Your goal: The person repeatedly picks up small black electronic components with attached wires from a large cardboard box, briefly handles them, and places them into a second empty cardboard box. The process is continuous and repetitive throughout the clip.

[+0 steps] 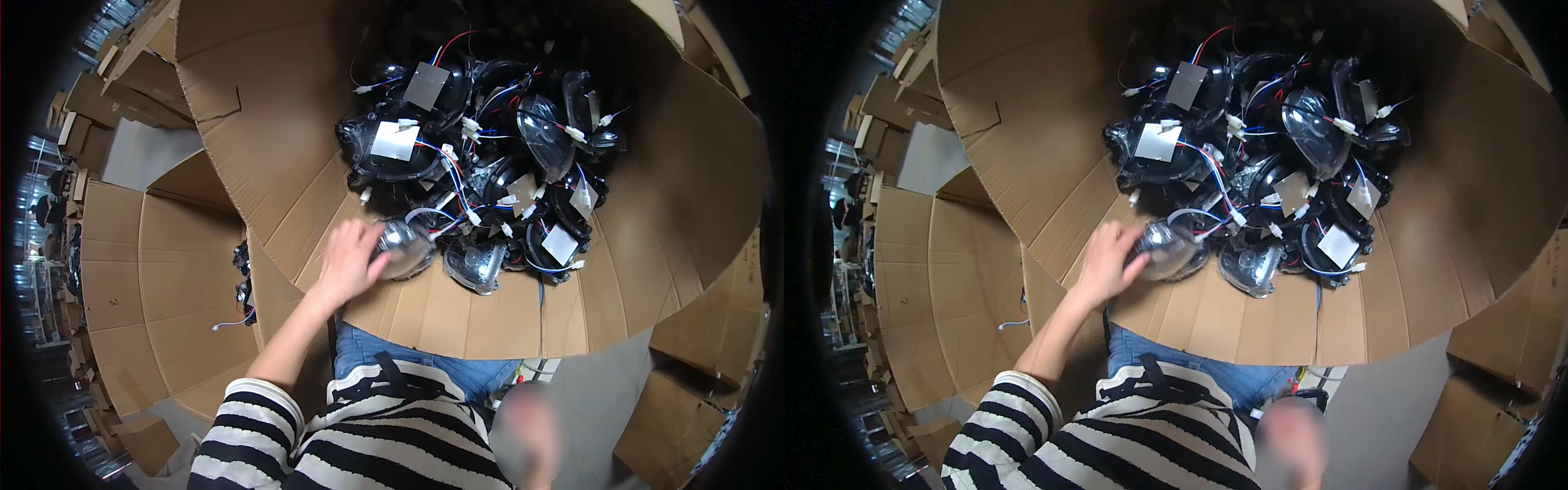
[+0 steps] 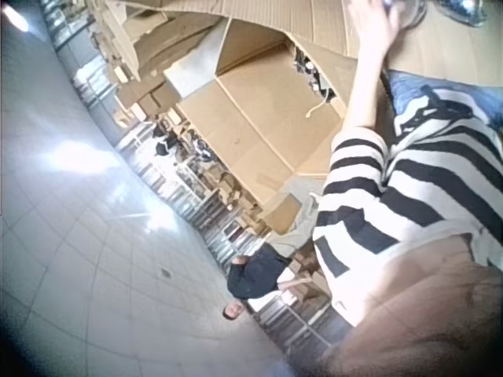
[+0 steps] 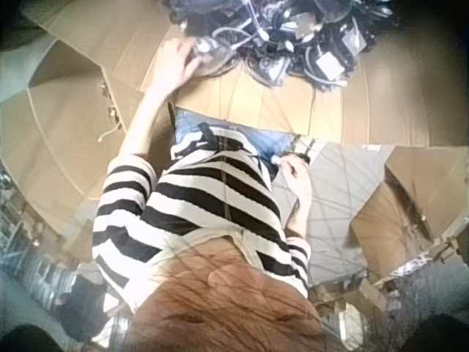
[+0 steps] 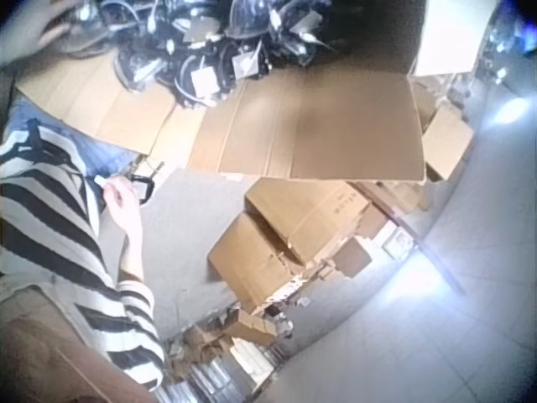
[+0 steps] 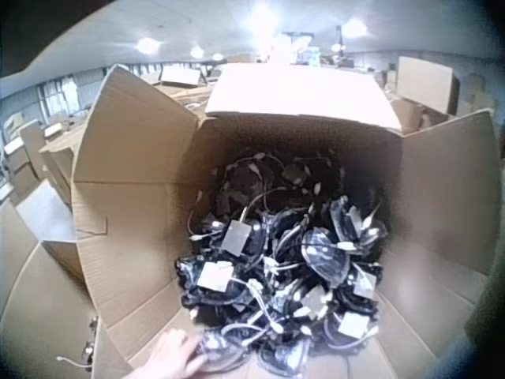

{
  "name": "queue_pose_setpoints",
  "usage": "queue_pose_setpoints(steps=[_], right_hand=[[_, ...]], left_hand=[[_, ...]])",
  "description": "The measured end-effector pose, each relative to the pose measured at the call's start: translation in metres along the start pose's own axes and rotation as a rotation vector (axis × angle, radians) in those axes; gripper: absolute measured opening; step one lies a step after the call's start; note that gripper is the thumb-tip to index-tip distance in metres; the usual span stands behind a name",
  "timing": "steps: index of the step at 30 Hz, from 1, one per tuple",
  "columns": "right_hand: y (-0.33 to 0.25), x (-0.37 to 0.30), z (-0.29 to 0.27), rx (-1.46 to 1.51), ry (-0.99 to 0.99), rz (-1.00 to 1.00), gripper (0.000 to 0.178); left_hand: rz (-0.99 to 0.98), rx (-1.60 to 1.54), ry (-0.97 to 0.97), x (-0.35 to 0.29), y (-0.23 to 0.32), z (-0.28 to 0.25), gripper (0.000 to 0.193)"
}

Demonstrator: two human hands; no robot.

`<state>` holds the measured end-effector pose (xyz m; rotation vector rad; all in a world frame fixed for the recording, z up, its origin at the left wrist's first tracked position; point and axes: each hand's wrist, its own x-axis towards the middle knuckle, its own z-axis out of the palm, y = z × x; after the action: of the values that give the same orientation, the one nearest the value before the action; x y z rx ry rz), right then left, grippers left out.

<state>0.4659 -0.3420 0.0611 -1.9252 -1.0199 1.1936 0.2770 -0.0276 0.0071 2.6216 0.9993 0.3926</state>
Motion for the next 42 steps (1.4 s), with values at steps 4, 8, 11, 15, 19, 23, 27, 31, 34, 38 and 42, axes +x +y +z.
queue_pose_setpoints(steps=[4,8,11,15,19,23,27,31,34,38,42], right_hand=[[-0.004,0.007,0.000,0.001,-0.029,-0.053,0.006],[-0.007,0.007,0.000,-0.003,-0.021,-0.067,0.005],[-0.005,0.005,0.001,-0.009,-0.017,-0.058,0.004],[-0.007,0.003,0.003,0.014,-0.007,-0.057,0.003],[-0.004,0.002,0.005,0.025,0.005,-0.108,0.002],[-0.001,0.002,0.006,0.030,0.029,-0.119,0.002],[0.003,0.003,0.006,0.038,0.022,-0.126,0.002],[0.003,0.004,0.008,0.025,0.031,-0.152,0.004],[0.003,0.004,0.008,0.028,0.022,-0.177,0.005],[0.006,-0.001,0.009,0.021,0.047,-0.163,0.006],[0.006,0.000,0.010,0.033,0.029,-0.156,0.006]], left_hand=[[0.303,-0.343,-0.212,-0.034,0.023,0.011,0.014],[-0.010,-0.379,-0.294,-0.027,0.021,0.055,0.022],[0.107,-0.171,-0.347,-0.016,0.038,0.072,0.032],[0.234,0.162,-0.550,0.019,0.064,0.078,0.036],[0.257,-0.097,-0.474,0.031,0.057,0.099,0.043],[0.502,-0.084,-0.497,0.004,0.063,0.098,0.047],[0.550,-0.099,-0.960,-0.038,0.073,0.055,0.038],[0.216,-0.012,-0.671,0.010,0.061,0.071,0.037],[0.140,0.226,-0.743,0.036,0.055,0.107,0.050],[-0.008,0.302,-1.036,0.038,0.077,0.144,0.063],[0.042,0.364,-0.815,0.013,0.084,0.164,0.058]])
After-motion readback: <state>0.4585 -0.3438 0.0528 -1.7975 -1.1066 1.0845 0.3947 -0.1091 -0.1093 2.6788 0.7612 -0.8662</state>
